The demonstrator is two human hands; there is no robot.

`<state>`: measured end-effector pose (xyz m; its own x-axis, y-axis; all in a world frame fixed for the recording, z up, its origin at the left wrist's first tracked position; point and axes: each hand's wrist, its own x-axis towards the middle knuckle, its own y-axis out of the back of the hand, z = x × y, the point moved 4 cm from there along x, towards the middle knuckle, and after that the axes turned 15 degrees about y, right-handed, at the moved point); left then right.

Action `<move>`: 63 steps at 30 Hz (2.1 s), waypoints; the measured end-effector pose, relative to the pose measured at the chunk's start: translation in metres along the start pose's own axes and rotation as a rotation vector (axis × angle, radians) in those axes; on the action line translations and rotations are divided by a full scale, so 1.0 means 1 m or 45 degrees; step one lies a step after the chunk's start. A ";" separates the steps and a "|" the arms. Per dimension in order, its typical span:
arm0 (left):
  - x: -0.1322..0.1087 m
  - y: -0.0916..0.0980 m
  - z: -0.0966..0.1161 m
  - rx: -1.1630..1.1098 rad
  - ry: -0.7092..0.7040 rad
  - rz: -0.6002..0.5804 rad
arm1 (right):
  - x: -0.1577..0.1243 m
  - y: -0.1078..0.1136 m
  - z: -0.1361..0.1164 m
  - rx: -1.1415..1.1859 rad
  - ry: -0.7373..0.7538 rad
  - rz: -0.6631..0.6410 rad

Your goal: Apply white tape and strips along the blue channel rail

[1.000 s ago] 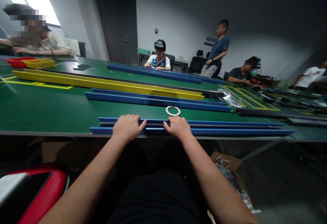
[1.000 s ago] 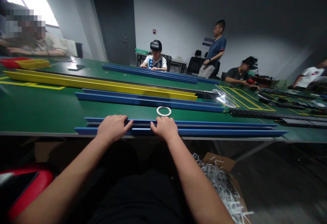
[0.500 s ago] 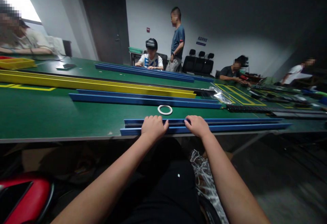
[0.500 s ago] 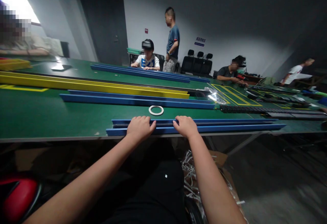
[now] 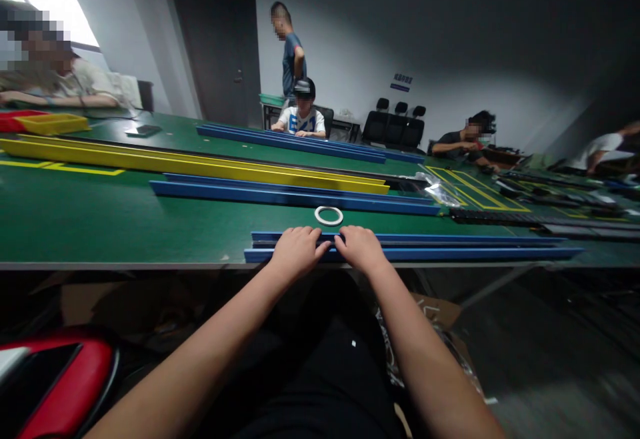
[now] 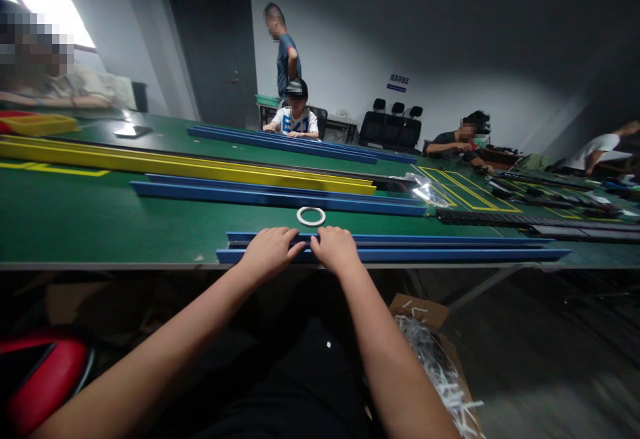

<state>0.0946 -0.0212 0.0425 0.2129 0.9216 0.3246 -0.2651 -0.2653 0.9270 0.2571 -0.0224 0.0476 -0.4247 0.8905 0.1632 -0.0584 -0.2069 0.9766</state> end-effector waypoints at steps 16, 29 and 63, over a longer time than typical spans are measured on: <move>-0.003 0.011 -0.042 0.164 0.260 0.057 | 0.001 -0.001 -0.006 -0.028 -0.020 0.038; 0.001 -0.001 -0.011 0.089 0.149 0.137 | -0.010 0.000 0.020 -0.020 -0.107 -0.044; -0.006 -0.017 -0.099 -0.852 -0.029 -0.067 | 0.028 -0.003 -0.048 0.129 0.128 0.056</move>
<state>0.0049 0.0055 0.0058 0.2595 0.9204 0.2926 -0.7780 0.0197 0.6279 0.2025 -0.0162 0.0424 -0.5133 0.8355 0.1961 0.0514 -0.1982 0.9788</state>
